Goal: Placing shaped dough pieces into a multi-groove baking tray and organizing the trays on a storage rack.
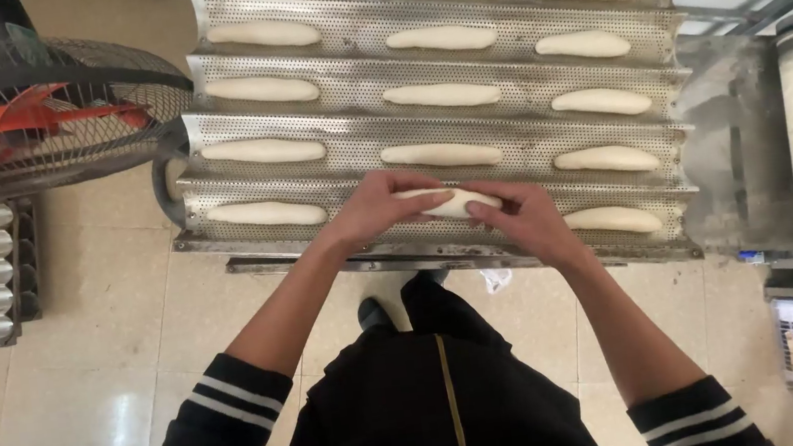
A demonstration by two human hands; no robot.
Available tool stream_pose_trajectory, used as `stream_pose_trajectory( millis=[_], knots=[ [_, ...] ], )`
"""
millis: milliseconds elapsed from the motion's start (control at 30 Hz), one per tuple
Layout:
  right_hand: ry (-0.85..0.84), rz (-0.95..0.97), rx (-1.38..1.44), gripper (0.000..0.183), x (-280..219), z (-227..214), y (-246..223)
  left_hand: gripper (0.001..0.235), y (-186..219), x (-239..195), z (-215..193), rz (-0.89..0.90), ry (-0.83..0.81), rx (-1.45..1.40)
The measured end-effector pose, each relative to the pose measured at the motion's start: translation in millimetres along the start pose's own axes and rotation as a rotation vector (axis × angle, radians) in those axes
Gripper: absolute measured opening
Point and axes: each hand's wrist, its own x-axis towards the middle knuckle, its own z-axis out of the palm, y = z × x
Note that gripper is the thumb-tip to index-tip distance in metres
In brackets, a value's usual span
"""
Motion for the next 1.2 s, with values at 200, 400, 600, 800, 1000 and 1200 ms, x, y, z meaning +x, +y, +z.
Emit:
stream_pose_trajectory(
  millis=[200,400,600,800,1000,1200],
  knots=[
    [0.061,0.139,-0.187,0.037,-2.9,-7.6,16.1,0.052,-37.5,2.7,-32.0,-0.087,0.074,-0.048],
    [0.1,0.096,-0.424,0.035,-2.4,-1.3,23.4,0.046,-50.1,9.4,-44.0,-0.167,0.094,-0.001],
    [0.152,0.026,-0.671,0.031,3.2,1.7,45.7,0.057,-21.6,-15.8,-26.2,-0.169,0.301,0.539],
    [0.05,0.023,-0.762,0.035,9.9,0.7,43.4,0.057,-29.8,-20.6,-28.5,-0.129,0.409,0.628],
    [-0.059,0.223,-0.486,0.043,16.0,-68.7,-43.7,0.051,6.6,-12.3,-25.0,-0.142,0.502,0.288],
    [0.168,-0.093,-0.762,0.036,178.4,-225.4,14.0,0.039,61.7,114.8,32.9,0.077,0.373,0.206]
  ],
)
